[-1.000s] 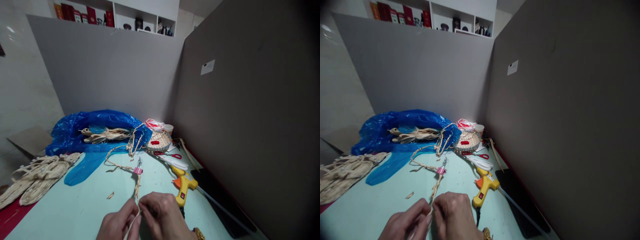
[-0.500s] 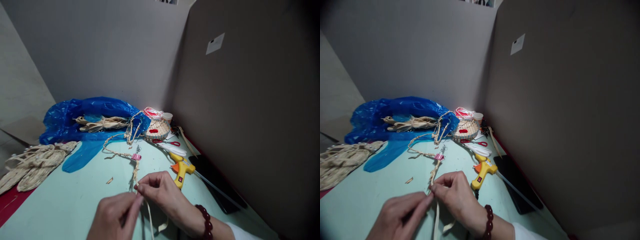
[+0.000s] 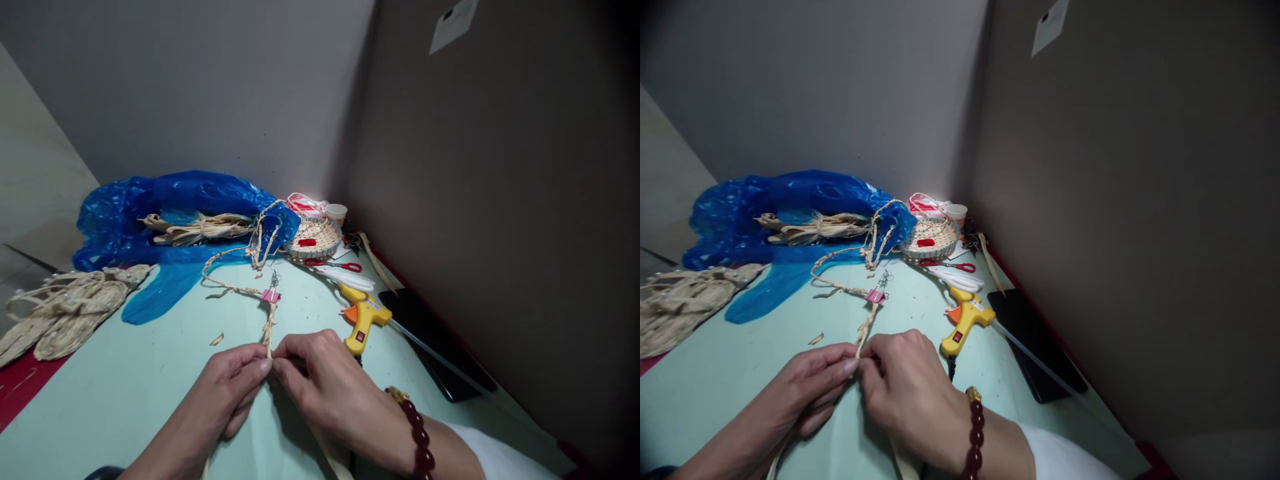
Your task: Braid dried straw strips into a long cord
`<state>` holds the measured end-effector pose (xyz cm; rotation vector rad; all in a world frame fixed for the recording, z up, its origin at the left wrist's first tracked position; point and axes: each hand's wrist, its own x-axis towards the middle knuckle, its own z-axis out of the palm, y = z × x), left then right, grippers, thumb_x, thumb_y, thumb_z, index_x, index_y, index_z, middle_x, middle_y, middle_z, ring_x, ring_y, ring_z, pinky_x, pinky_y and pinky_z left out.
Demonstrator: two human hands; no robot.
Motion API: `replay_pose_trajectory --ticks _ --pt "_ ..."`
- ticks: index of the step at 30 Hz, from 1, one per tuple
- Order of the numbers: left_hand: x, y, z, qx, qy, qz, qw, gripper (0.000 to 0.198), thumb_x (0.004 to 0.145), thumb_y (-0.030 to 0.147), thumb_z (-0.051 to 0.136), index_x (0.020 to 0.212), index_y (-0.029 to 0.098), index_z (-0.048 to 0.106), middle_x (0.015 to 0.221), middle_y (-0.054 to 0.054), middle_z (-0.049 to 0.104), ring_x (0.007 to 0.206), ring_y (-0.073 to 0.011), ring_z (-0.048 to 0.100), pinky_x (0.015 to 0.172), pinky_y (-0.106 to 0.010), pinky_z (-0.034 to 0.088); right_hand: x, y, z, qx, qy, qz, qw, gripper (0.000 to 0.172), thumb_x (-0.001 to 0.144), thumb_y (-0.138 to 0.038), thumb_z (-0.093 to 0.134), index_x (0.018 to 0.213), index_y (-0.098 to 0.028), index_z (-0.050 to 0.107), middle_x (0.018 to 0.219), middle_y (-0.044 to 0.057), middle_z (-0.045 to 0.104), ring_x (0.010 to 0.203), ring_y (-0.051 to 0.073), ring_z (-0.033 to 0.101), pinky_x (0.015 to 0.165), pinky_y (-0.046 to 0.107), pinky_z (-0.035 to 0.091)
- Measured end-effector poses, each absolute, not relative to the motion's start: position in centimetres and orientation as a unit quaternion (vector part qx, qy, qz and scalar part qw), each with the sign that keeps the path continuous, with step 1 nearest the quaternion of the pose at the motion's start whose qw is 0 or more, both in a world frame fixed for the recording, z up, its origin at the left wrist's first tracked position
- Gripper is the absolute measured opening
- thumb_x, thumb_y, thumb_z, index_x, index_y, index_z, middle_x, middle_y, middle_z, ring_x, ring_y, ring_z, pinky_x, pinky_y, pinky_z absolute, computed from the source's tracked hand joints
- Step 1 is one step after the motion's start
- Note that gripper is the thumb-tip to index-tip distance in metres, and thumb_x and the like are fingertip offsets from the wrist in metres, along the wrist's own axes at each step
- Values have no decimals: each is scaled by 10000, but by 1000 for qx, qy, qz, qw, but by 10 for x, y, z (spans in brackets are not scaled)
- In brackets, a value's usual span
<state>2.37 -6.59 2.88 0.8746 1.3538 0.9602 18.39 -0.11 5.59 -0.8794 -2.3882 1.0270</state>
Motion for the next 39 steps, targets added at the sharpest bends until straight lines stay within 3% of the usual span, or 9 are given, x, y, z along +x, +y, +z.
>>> replay_pose_trajectory --ticks 6,10,14,18,21,27,31,34,39 --pt "23 -67 31 488 659 393 416 360 797 456 575 582 185 476 601 39 455 603 -122 407 547 -213 337 185 -8 57 -268 -917 196 222 175 881 -199 474 723 -176 544 672 4 614 557 112 493 530 252 300" --pt "26 -68 32 429 633 395 509 314 781 447 593 626 186 512 504 86 373 458 -80 294 435 -199 228 184 -14 45 -142 -957 43 248 74 812 -166 500 814 -142 569 693 35 600 541 157 489 461 299 231" --pt "28 -70 34 380 614 420 549 346 819 471 572 638 181 517 480 97 366 417 -57 223 407 -197 153 181 -18 32 -63 -966 -52 244 131 853 -124 452 824 -126 580 678 46 586 520 183 492 424 306 222" --pt "28 -70 34 379 620 426 538 358 797 505 598 646 190 520 466 103 343 421 -66 231 407 -201 168 177 -17 30 -59 -952 17 300 202 884 -220 478 718 -161 576 613 14 575 499 151 470 442 299 257" --pt "27 -69 33 406 610 426 531 351 797 510 596 666 195 515 491 103 328 448 -77 236 419 -203 177 179 -12 39 -192 -910 175 322 215 893 -290 486 749 -172 595 652 10 608 577 140 530 538 270 340" --pt "28 -70 30 481 619 405 470 329 857 485 498 706 193 519 579 74 363 537 -109 320 488 -215 261 182 5 53 -325 -823 413 214 194 906 -352 550 838 -192 638 713 -18 633 673 121 542 591 214 359" --pt "29 -71 34 546 659 354 376 317 898 411 403 668 210 490 690 17 513 697 -174 494 657 -268 381 179 19 50 -339 -804 430 233 200 918 -284 520 811 -171 646 707 -14 633 661 113 540 594 209 366" --pt "28 -70 41 570 677 325 333 280 877 336 425 636 217 504 739 -2 532 748 -204 549 712 -291 403 177 31 53 -352 -811 405 233 177 930 -256 481 928 -159 630 708 -7 647 650 118 576 596 211 390" --pt "24 -66 43 572 630 372 371 265 865 330 465 633 216 525 809 -30 570 802 -213 591 754 -291 441 164 58 66 -375 -835 329 232 238 926 -296 492 1051 -129 607 938 85 678 889 194 591 778 297 404"
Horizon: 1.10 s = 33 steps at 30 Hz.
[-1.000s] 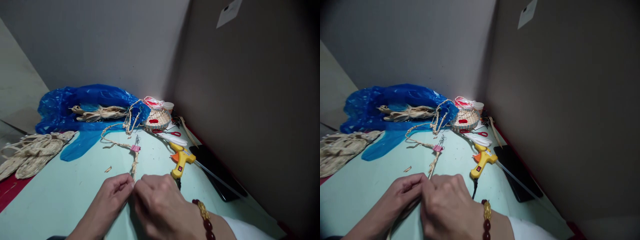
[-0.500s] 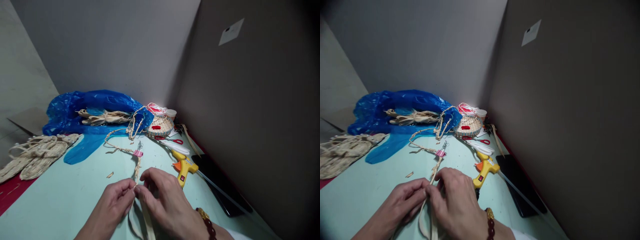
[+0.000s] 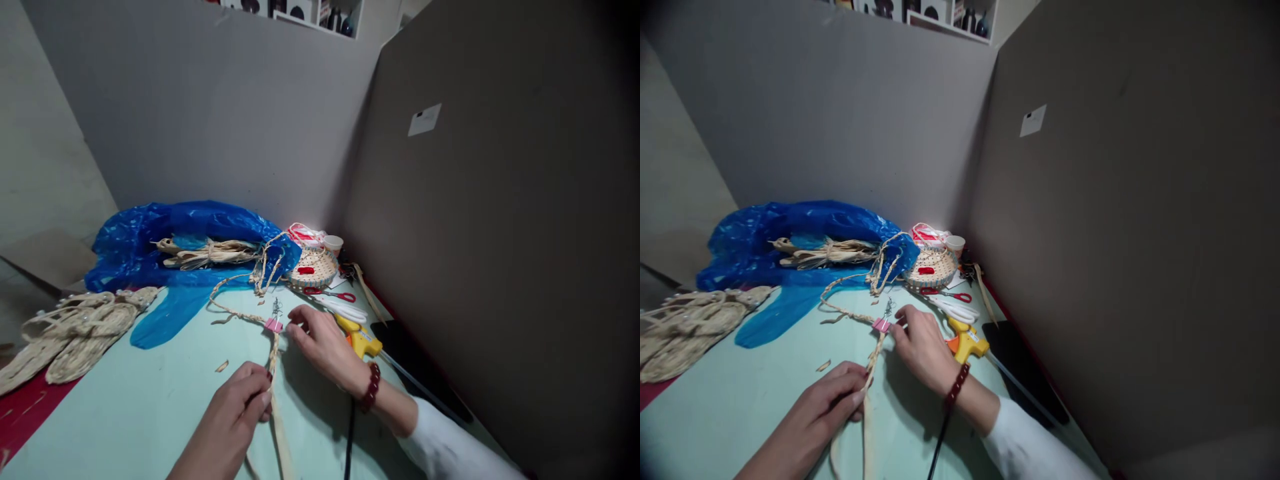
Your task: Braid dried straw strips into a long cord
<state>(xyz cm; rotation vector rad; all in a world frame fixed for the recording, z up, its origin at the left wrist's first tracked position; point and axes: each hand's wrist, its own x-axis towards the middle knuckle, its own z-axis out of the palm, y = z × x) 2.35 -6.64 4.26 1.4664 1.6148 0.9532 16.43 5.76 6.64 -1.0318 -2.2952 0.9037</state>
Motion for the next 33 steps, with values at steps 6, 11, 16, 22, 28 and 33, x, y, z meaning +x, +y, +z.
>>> replay_pose_trajectory --ticks 6,11,16,22,28,33 --pt "24 -62 24 423 594 440 524 311 808 496 535 719 199 506 440 92 410 391 -79 299 432 -196 231 125 99 68 -380 -847 342 144 259 892 -355 592 963 -112 651 915 84 677 876 205 614 808 344 463" --pt "18 -57 25 361 603 464 539 339 775 535 554 757 197 547 455 154 180 425 -65 40 404 -206 41 109 111 63 -385 -835 388 65 282 934 -336 564 1141 -147 595 1130 70 615 942 204 626 799 389 538" --pt "8 -57 33 382 653 464 460 332 772 499 596 698 178 629 423 109 306 393 -79 188 408 -212 120 109 117 70 -384 -819 422 55 304 930 -324 572 1180 -151 579 1184 85 594 1005 224 608 842 420 523" --pt "-10 -54 53 417 729 443 314 264 760 392 602 736 184 763 693 -24 721 712 -227 610 638 -274 425 112 131 72 -342 -781 521 45 302 936 -323 564 1183 -150 573 1160 86 602 968 207 620 817 405 534" --pt "-22 -43 59 419 759 427 257 266 748 388 606 814 206 789 864 -38 796 883 -288 673 765 -308 470 114 146 60 -320 -730 598 83 316 934 -315 567 1205 -153 560 1179 90 592 981 212 616 821 409 534" --pt "-36 -35 53 415 787 412 197 232 725 381 634 769 209 782 785 -43 792 784 -290 678 680 -298 462 116 150 50 -324 -719 607 98 311 932 -312 570 1198 -150 565 1177 90 594 983 212 616 824 410 533"
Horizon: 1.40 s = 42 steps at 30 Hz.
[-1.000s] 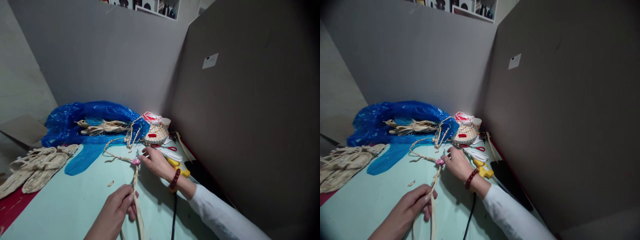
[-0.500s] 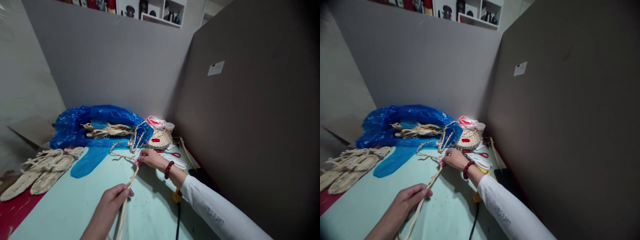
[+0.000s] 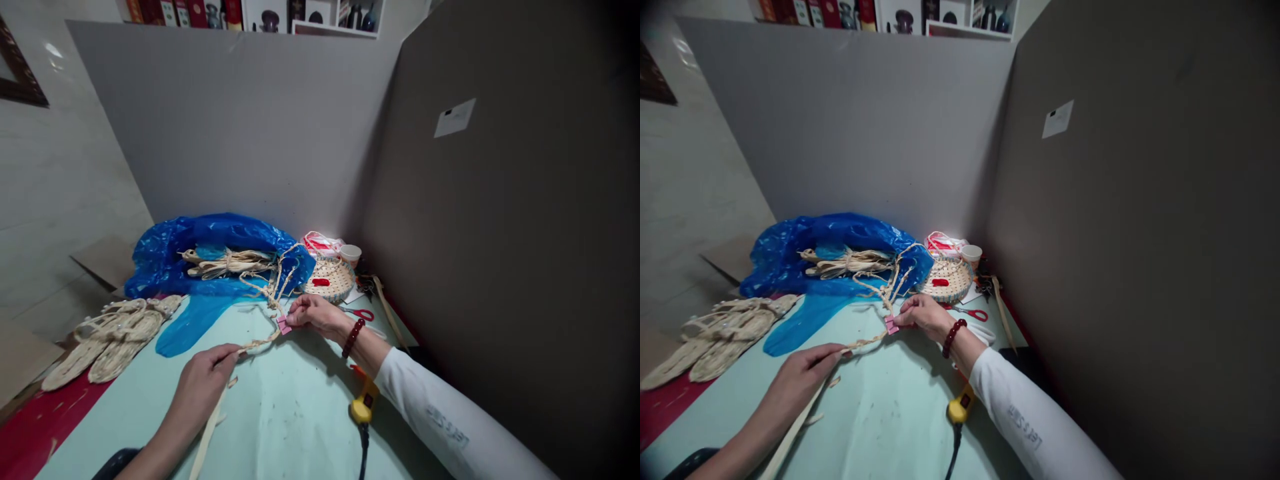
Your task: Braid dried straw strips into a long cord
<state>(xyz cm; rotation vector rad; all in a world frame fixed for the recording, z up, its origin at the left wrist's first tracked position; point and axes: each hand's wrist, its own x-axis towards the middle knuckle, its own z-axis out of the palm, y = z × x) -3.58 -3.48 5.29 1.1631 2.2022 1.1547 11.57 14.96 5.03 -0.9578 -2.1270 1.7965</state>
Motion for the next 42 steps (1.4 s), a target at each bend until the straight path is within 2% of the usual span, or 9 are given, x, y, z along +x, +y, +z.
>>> replay_pose_trajectory --ticks 6,12,16,19,22,25,28,34,42 --pt "-66 -25 77 393 800 439 116 191 732 341 620 702 214 759 753 -25 774 771 -262 660 656 -271 440 124 149 46 -337 -748 563 99 282 938 -312 562 1165 -146 577 1123 78 611 929 192 627 788 382 542" --pt "-60 -3 128 443 757 466 114 255 716 395 632 769 192 776 790 -31 783 757 -241 661 653 -265 473 129 133 58 -323 -821 450 137 187 772 -187 706 915 -122 603 770 18 628 741 171 603 685 297 472" --pt "-41 10 153 512 709 462 147 246 701 400 659 770 206 793 818 -39 792 771 -244 682 674 -262 495 140 112 67 -304 -860 362 192 239 710 -222 736 907 -145 625 953 82 641 946 243 568 817 347 427" --pt "-31 10 168 572 671 450 140 207 709 393 655 743 247 798 818 -31 789 779 -239 685 675 -247 499 156 105 81 -318 -857 317 253 224 833 -185 588 1053 -150 613 1071 106 631 1016 237 551 882 361 404" --pt "-25 3 180 633 637 427 109 180 728 390 654 757 298 806 855 -21 788 823 -243 689 663 -225 508 177 103 107 -339 -834 292 324 200 901 -167 498 1063 -159 614 1027 78 652 963 202 574 874 339 411" --pt "-20 -4 185 679 603 405 103 159 741 365 663 796 344 811 861 -11 786 805 -237 694 613 -205 514 193 95 136 -292 -796 317 425 168 919 -216 538 1039 -189 652 1003 39 673 924 167 601 858 298 439" --pt "-16 -4 179 690 590 405 106 148 742 349 680 811 365 810 842 -10 783 786 -236 697 645 -213 534 196 82 153 -218 -797 396 400 186 911 -267 589 1071 -225 674 1037 10 682 937 146 612 856 266 455" --pt "-16 -4 167 659 629 403 92 138 719 427 696 791 371 799 883 10 783 865 -231 705 763 -209 549 186 68 150 -194 -755 483 399 82 816 -203 700 896 -183 705 805 -22 669 760 108 589 670 195 444" --pt "-22 -1 173 656 641 375 138 140 753 457 664 788 384 778 828 46 786 789 -184 712 673 -128 527 183 67 148 -192 -676 571 423 82 766 -141 727 823 -175 678 747 -39 617 713 89 540 671 188 443"
